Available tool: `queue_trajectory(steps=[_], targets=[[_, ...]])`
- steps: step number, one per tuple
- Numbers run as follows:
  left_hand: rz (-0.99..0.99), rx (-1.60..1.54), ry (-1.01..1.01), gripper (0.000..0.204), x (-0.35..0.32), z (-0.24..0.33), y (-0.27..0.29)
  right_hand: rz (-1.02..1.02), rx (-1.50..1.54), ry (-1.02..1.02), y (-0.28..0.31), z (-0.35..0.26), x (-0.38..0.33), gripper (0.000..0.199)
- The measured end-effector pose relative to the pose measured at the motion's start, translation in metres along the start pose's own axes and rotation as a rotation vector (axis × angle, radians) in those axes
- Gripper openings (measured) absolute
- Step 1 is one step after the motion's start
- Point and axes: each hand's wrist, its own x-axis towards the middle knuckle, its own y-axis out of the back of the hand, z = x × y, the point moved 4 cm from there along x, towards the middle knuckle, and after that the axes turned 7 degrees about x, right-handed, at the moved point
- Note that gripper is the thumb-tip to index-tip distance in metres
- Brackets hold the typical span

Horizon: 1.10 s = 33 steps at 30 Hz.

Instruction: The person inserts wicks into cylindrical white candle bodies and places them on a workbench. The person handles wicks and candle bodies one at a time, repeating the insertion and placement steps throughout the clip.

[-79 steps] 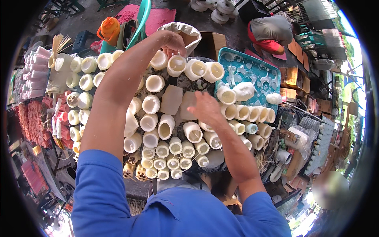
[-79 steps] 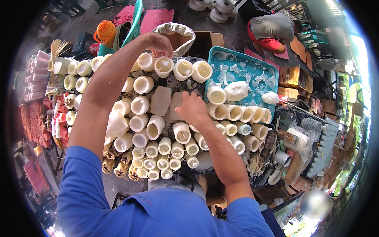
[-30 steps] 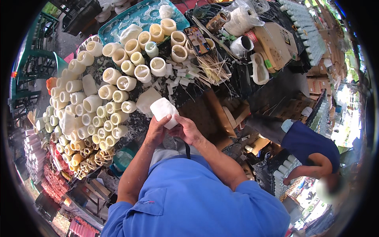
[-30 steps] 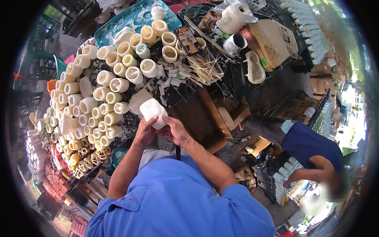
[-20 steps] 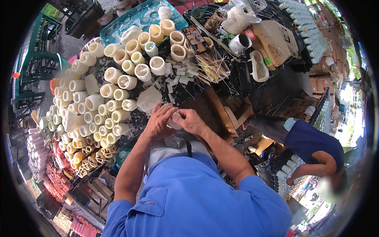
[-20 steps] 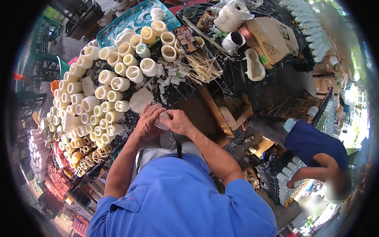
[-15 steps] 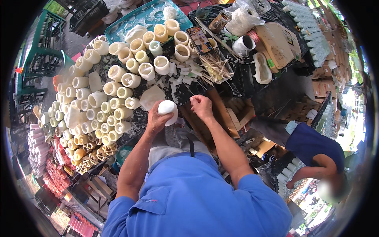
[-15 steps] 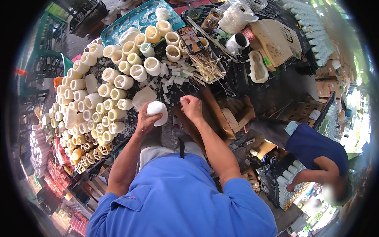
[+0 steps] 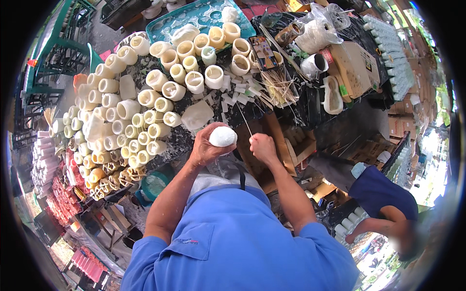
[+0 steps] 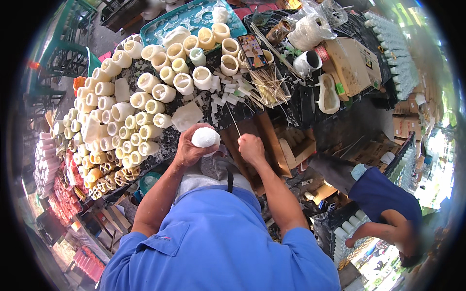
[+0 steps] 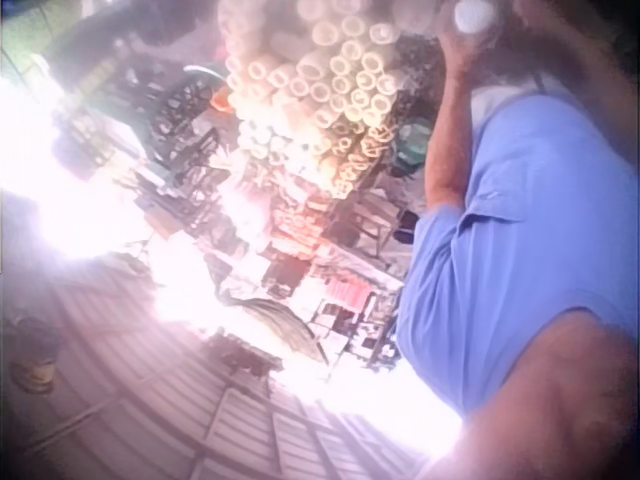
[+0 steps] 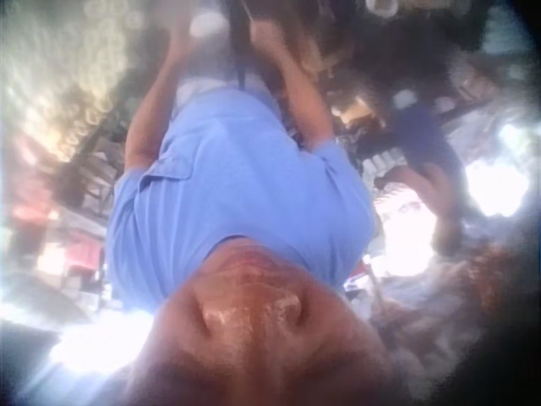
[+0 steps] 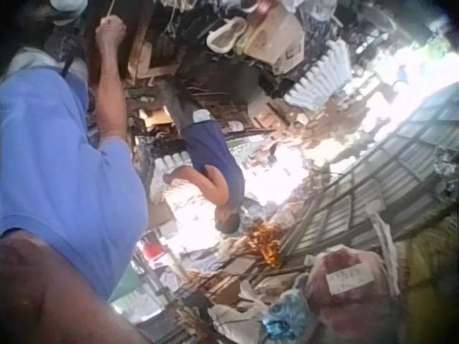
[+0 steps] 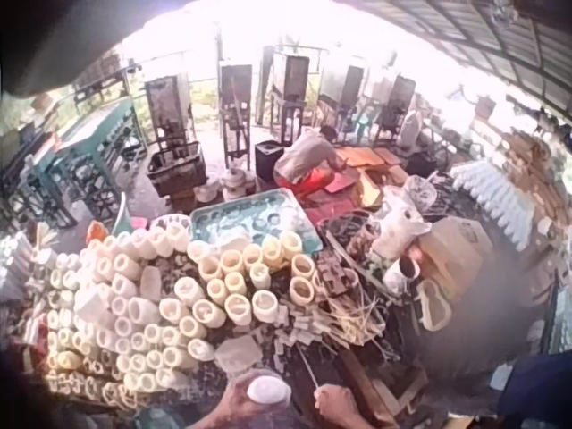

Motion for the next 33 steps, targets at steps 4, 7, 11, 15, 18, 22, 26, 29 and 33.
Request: queue_trajectory(steps=[4,7,11,15,18,22,26,29,33], targets=[[0.044,0.059,-0.116,0.041,-0.002,0.019,0.003,-0.256,0.825,-0.131,0.018,-0.014,-0.062,0.019],[0.1,0.169,-0.191,0.035,0.002,0.023,0.004,-0.126,1.196,0.047,0.035,-0.046,-0.082,0.006],[0.123,0.26,-0.165,0.035,0.004,0.021,0.001,-0.001,1.124,0.425,0.053,-0.103,-0.087,0.009],[0.131,0.314,-0.199,0.038,0.003,0.024,-0.003,0.065,0.834,0.536,0.05,-0.143,-0.091,0.01],[0.129,0.321,-0.19,0.041,0.003,0.023,-0.004,0.086,0.485,0.565,0.047,-0.154,-0.093,0.009],[0.14,0.314,-0.16,0.044,0.002,0.018,-0.004,0.252,0.332,0.812,0.046,-0.163,-0.095,0.005],[0.137,0.343,-0.16,0.048,0.001,0.019,-0.003,0.301,0.253,0.885,0.041,-0.166,-0.093,0.003],[0.146,0.371,-0.183,0.051,0.0,0.025,-0.003,0.329,0.283,0.891,0.038,-0.168,-0.092,0.003],[0.176,0.41,-0.263,0.054,0.003,0.031,-0.004,0.303,0.35,0.837,0.033,-0.168,-0.09,0.003]])
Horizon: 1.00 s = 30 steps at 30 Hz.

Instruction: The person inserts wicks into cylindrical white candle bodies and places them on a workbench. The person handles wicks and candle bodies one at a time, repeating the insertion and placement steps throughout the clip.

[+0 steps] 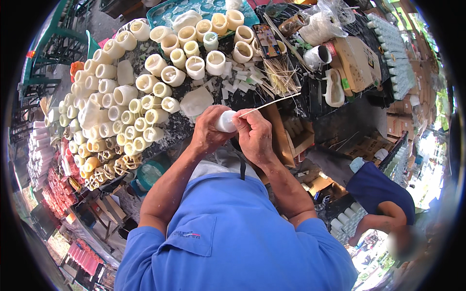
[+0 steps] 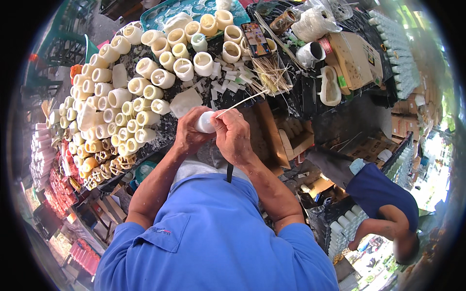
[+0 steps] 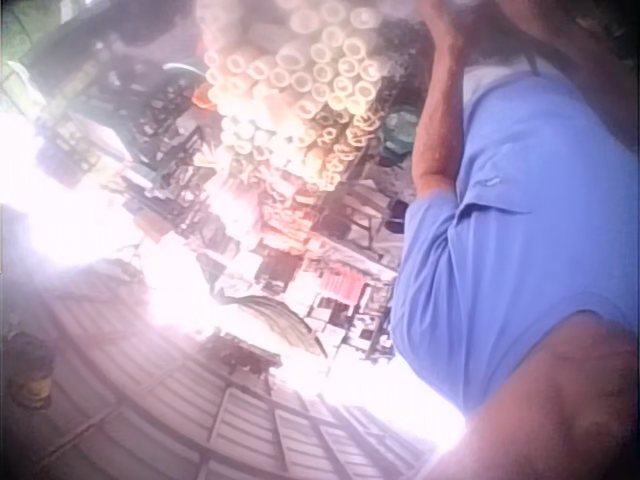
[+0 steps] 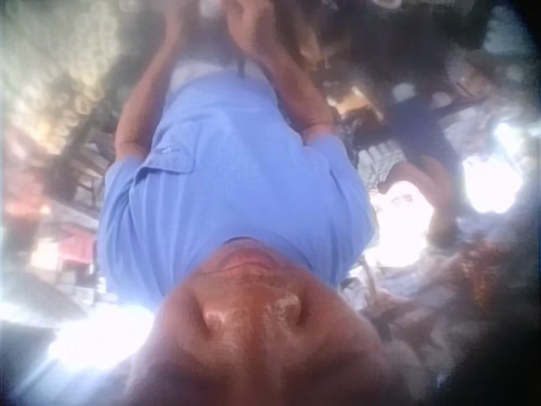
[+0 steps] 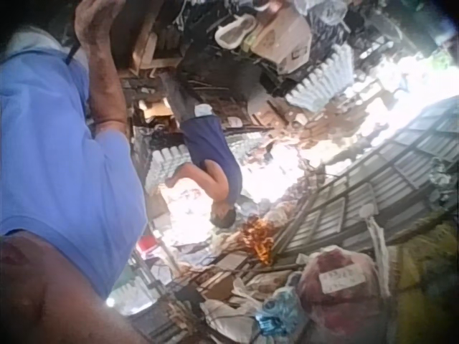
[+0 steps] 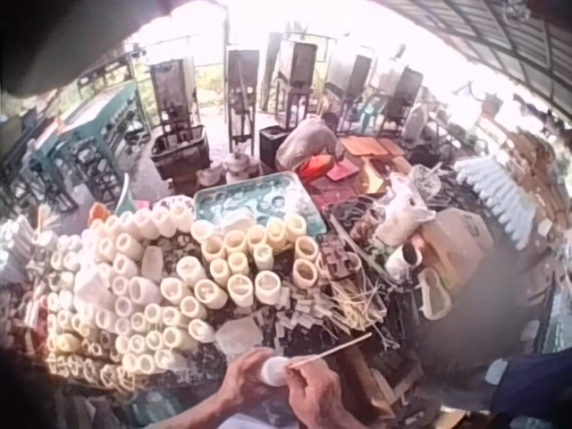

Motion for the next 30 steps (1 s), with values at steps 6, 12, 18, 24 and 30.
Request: queue_trajectory(steps=[6,12,18,24,30], targets=[[0.008,-0.01,0.017,0.058,0.001,0.0,-0.002,0.005,-0.097,0.109,-0.004,-0.002,0.002,0.002],[0.014,-0.005,0.03,0.056,0.0,0.004,0.001,-0.021,-0.147,0.096,0.005,-0.005,0.006,0.002],[0.027,0.03,-0.008,0.048,0.001,0.004,0.003,-0.026,0.322,-0.115,0.028,-0.006,0.005,0.012],[-0.144,-0.269,0.247,0.046,-0.005,-0.001,0.012,-0.131,0.561,-0.417,0.069,0.012,0.003,0.024],[-0.336,-0.482,-0.021,0.051,0.008,0.019,0.018,-0.447,-0.083,-0.481,0.053,0.027,-0.01,0.025]])
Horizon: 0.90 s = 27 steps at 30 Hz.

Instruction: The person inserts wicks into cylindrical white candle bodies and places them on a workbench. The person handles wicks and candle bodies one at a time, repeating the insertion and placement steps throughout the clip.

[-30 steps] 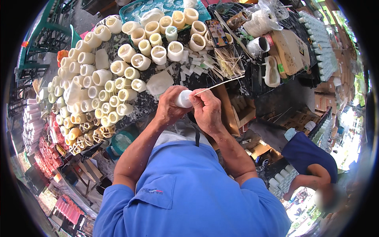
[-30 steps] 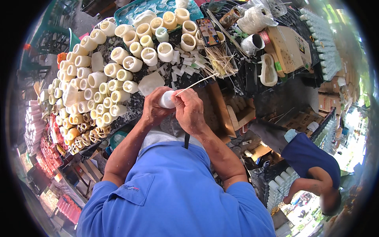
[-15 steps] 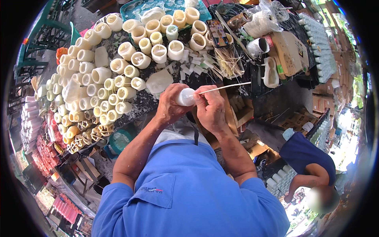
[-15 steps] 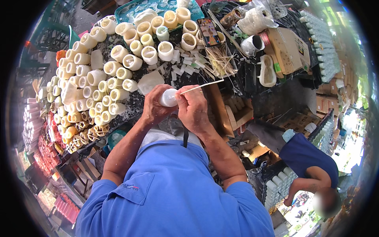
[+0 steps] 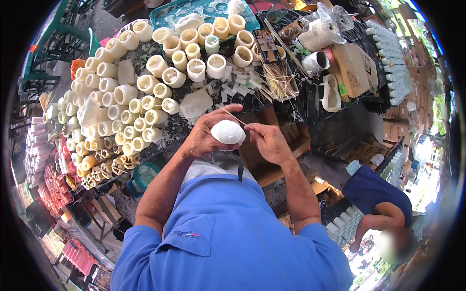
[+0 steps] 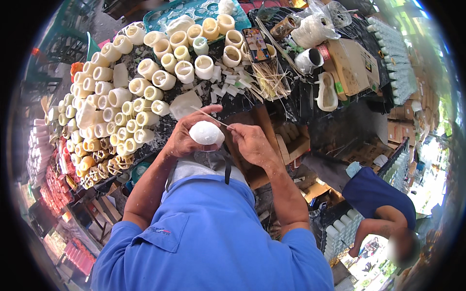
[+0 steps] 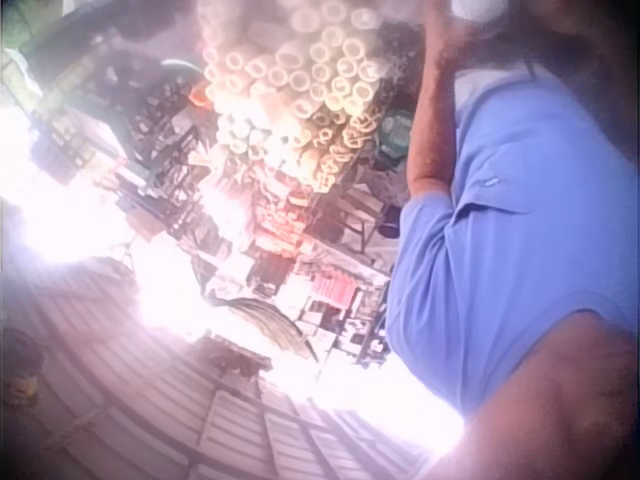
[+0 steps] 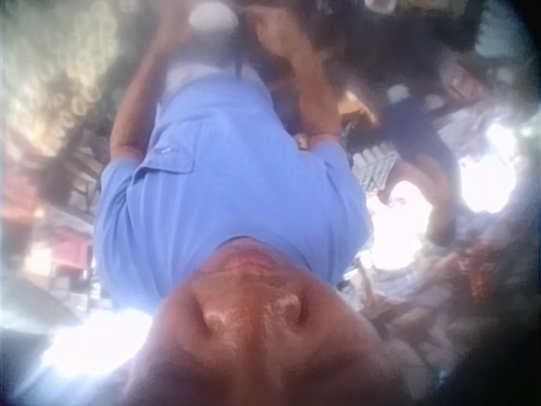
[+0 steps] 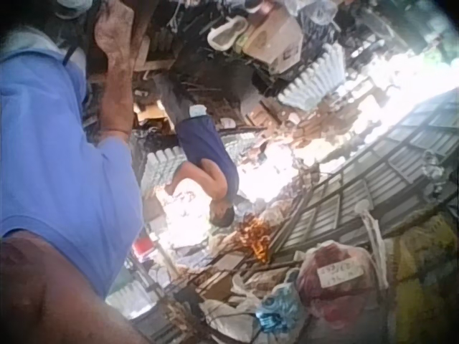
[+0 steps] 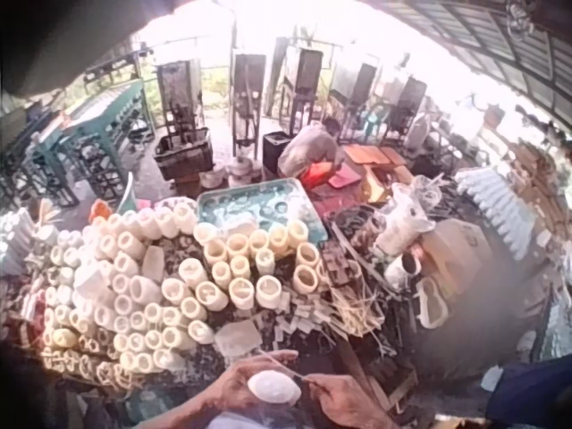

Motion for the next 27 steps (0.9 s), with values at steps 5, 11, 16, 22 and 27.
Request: queue_trajectory(steps=[5,11,16,22,27], targets=[[-0.09,-0.13,0.161,0.055,0.001,0.002,-0.008,-0.164,0.095,-0.058,-0.006,-0.002,-0.001,0.032],[-0.073,0.143,0.019,0.056,0.005,0.01,-0.016,-0.073,0.702,0.045,0.022,-0.012,0.025,0.04],[-0.083,0.238,0.033,0.053,0.006,0.005,-0.019,-0.089,0.743,0.076,-0.003,-0.027,0.039,0.017],[0.19,0.221,0.221,0.038,-0.001,-0.006,-0.01,0.2,-0.184,0.385,0.02,-0.069,-0.006,0.012],[0.217,0.342,0.245,0.036,0.002,-0.007,-0.007,0.22,-0.706,0.613,0.013,-0.09,-0.019,0.017]])
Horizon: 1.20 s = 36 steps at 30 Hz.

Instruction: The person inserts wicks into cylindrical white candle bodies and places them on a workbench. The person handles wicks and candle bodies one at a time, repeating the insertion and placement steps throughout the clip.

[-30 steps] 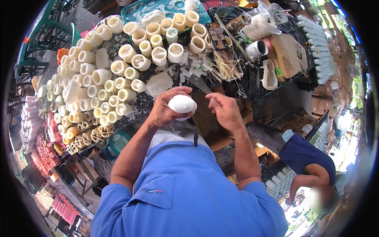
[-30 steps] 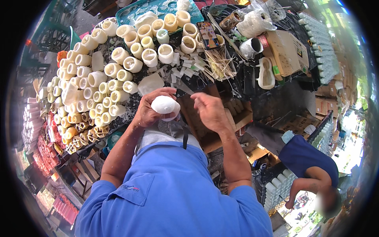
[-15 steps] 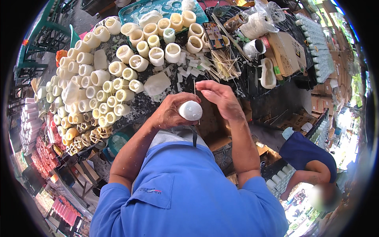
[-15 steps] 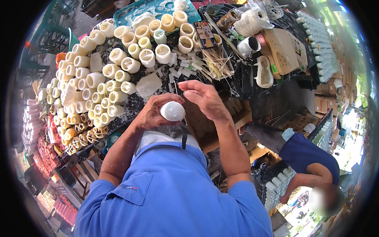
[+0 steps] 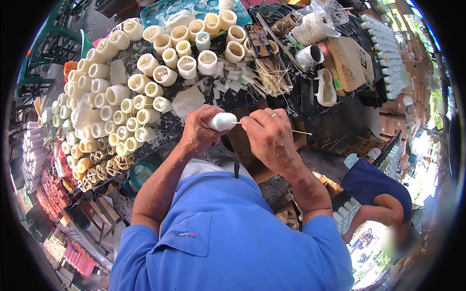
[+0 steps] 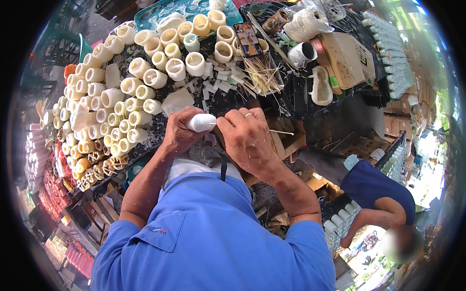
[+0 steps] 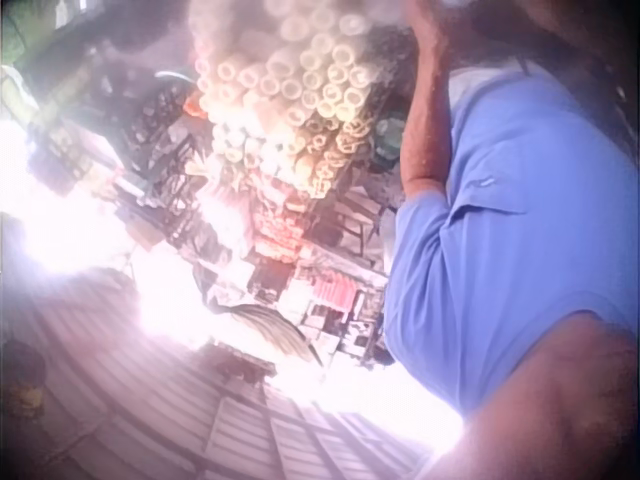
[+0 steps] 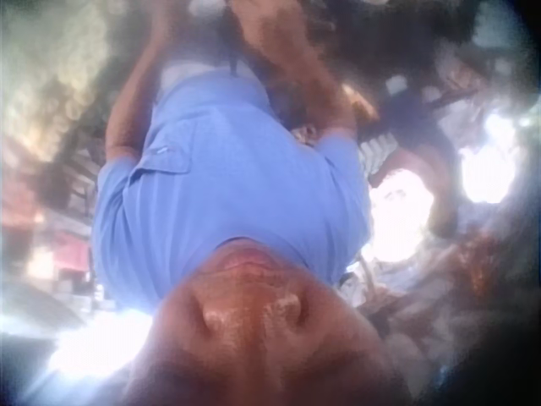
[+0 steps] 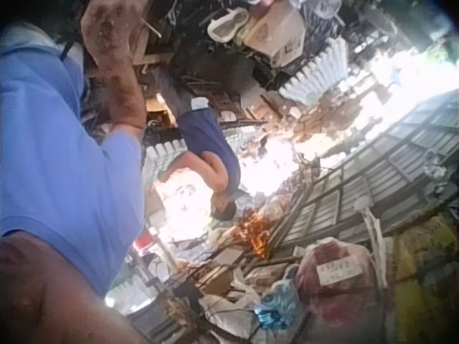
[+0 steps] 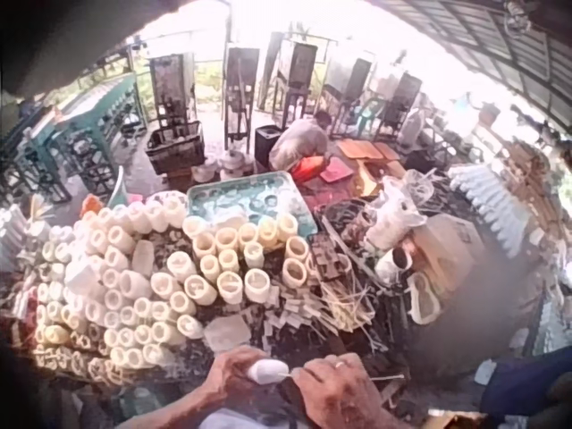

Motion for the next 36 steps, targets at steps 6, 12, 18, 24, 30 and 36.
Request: queue_trajectory(steps=[6,12,18,24,30,36], targets=[[-0.008,0.025,-0.039,0.038,0.002,0.001,-0.006,-0.012,0.007,0.006,-0.003,0.0,0.006,0.012],[0.029,0.07,-0.134,0.039,0.003,0.0,-0.007,0.008,-0.009,-0.002,-0.006,0.0,0.006,0.012],[0.022,0.072,-0.148,0.042,0.005,0.003,-0.008,-0.033,-0.018,0.003,-0.018,0.002,0.005,0.011],[0.102,0.27,-0.311,0.061,0.004,0.013,-0.014,-0.085,-0.035,-0.006,-0.03,0.002,0.012,0.011],[0.096,0.263,-0.28,0.06,0.004,0.011,-0.015,-0.108,-0.05,0.002,-0.02,0.012,0.005,0.014],[0.034,0.3,-0.232,0.068,0.009,0.006,-0.016,-0.074,-0.112,0.081,-0.03,0.01,0.013,0.007]])
